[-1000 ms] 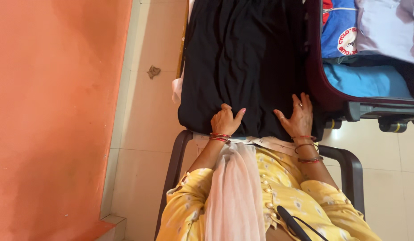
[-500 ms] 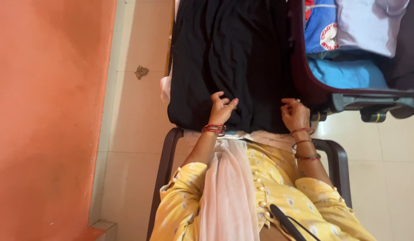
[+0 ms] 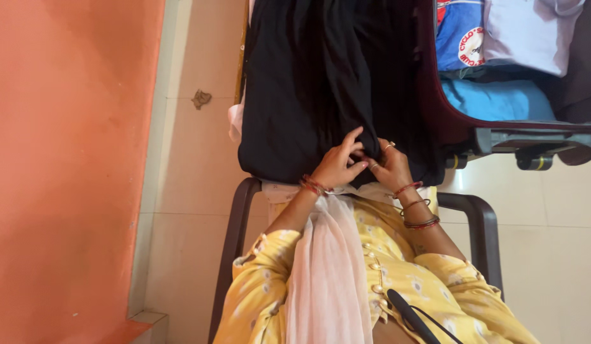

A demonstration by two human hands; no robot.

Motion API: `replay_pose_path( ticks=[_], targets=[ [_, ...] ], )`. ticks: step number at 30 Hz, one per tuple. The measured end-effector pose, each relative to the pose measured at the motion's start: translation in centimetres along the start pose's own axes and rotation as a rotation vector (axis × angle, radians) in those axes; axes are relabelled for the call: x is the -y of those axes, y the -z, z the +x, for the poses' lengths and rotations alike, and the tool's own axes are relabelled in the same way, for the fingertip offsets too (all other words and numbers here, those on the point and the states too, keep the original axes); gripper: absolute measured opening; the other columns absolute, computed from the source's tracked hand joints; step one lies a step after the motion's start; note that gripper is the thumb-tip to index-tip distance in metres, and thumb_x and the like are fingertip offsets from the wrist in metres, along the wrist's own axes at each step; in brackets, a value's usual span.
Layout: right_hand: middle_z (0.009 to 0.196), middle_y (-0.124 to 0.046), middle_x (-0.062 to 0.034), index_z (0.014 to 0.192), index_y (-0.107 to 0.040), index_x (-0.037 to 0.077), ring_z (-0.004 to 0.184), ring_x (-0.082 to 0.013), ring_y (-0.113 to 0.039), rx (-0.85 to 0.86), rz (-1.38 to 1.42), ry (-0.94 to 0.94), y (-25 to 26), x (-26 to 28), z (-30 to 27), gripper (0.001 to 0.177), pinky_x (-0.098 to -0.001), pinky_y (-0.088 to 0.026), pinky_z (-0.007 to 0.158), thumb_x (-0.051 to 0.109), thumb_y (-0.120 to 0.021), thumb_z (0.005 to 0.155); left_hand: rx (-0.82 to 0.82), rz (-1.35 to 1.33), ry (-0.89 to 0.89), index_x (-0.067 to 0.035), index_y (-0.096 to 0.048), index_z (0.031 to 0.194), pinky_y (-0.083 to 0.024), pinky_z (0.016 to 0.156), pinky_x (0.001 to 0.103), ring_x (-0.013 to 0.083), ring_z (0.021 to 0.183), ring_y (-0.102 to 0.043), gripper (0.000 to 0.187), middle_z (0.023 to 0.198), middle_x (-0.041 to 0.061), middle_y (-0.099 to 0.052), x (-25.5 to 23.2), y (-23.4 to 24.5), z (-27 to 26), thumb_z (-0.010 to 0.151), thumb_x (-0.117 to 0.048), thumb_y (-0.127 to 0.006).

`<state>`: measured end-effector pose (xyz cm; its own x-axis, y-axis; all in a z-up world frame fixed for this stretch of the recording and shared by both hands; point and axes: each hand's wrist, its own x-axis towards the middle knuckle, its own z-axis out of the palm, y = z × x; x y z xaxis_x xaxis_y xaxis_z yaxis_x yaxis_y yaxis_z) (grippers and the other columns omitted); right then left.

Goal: The person folds a pair of trousers and a shirt by hand, smoothing the fabric after each fold.

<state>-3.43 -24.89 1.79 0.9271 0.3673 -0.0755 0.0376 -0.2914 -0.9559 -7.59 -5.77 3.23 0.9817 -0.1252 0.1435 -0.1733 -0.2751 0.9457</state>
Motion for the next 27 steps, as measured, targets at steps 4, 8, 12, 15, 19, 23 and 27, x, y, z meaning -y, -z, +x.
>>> replay_pose_path(
  ticks=[4,8,12,15,19,23,27],
  targets=[
    [0.109,-0.069,0.0,0.127,-0.067,-0.002,0.097,-0.0069,-0.061,-0.158,0.235,0.065,-0.1,-3.3,1.6,0.032,-0.024,-0.051,0.087,0.004,-0.068,0.096,-0.568,0.702,-0.177,0.005,-0.045,0.137,-0.048,0.101,0.05,0.0461,0.119,-0.058,0.089,0.133,0.032,-0.057,0.5,-0.1,-2.2,0.07,-0.037,-0.085],
    [0.112,-0.067,0.0031,0.134,-0.063,0.005,0.099,-0.0044,-0.059,-0.279,0.51,0.084,0.9,-1.4,1.7,0.034,-0.02,-0.049,0.091,0.011,-0.061,0.1,-0.422,0.567,0.176,-0.011,-0.076,0.109,-0.053,0.101,0.042,0.0327,0.12,-0.065,0.031,0.127,0.013,-0.07,1.9,1.7,-2.7,0.08,-0.023,-0.076],
    [0.111,-0.064,0.0065,0.132,-0.065,0.005,0.101,-0.003,-0.056,-0.357,0.489,0.211,2.1,0.7,2.1,0.027,-0.0184,-0.047,0.092,0.016,-0.06,0.108,-0.644,0.278,0.125,-0.016,-0.076,0.11,-0.056,0.097,0.039,0.0292,0.116,-0.068,0.032,0.134,0.011,-0.068,-0.6,3.7,-1.7,0.084,-0.009,-0.059],
    [0.092,-0.056,0.0094,0.113,-0.07,0.003,0.084,-0.0025,-0.044,-0.325,0.376,0.265,3.1,0.5,3.2,0.021,-0.0191,-0.039,0.078,0.021,-0.061,0.117,-0.557,0.332,-0.157,-0.016,-0.073,0.104,-0.057,0.098,0.037,0.0298,0.12,-0.068,0.033,0.128,0.01,-0.069,-1.8,3.4,-0.8,0.08,-0.002,-0.056],
    [0.074,-0.047,0.0029,0.082,-0.057,-0.002,0.069,-0.0081,-0.033,-0.232,0.068,0.294,3.4,1.8,3.7,0.042,-0.0273,-0.034,0.068,0.023,-0.065,0.116,0.241,0.462,-0.292,-0.014,-0.076,0.089,-0.053,0.094,0.043,0.0329,0.106,-0.067,0.027,0.104,0.009,-0.071,0.1,0.0,0.9,0.064,-0.007,-0.071],
    [0.082,-0.067,-0.0154,0.1,-0.072,-0.004,0.07,-0.0215,-0.061,-0.051,-0.352,0.365,2.2,5.0,2.2,0.032,-0.0363,-0.049,0.064,0.028,-0.07,0.101,0.342,0.34,0.181,-0.016,-0.079,0.092,-0.053,0.093,0.042,0.0322,0.102,-0.07,0.025,0.101,0.012,-0.075,2.2,-1.6,-0.3,0.08,-0.038,-0.079],
    [0.087,-0.07,-0.0203,0.11,-0.074,-0.002,0.076,-0.0311,-0.068,0.042,-0.445,0.234,1.2,6.0,1.3,0.033,-0.0413,-0.051,0.066,0.03,-0.067,0.101,-0.328,0.185,0.091,0.004,-0.062,0.102,-0.054,0.08,0.043,0.0335,0.094,-0.066,0.078,0.1,0.018,-0.066,1.4,-2.2,-1.0,0.057,-0.053,-0.09]
  ],
)
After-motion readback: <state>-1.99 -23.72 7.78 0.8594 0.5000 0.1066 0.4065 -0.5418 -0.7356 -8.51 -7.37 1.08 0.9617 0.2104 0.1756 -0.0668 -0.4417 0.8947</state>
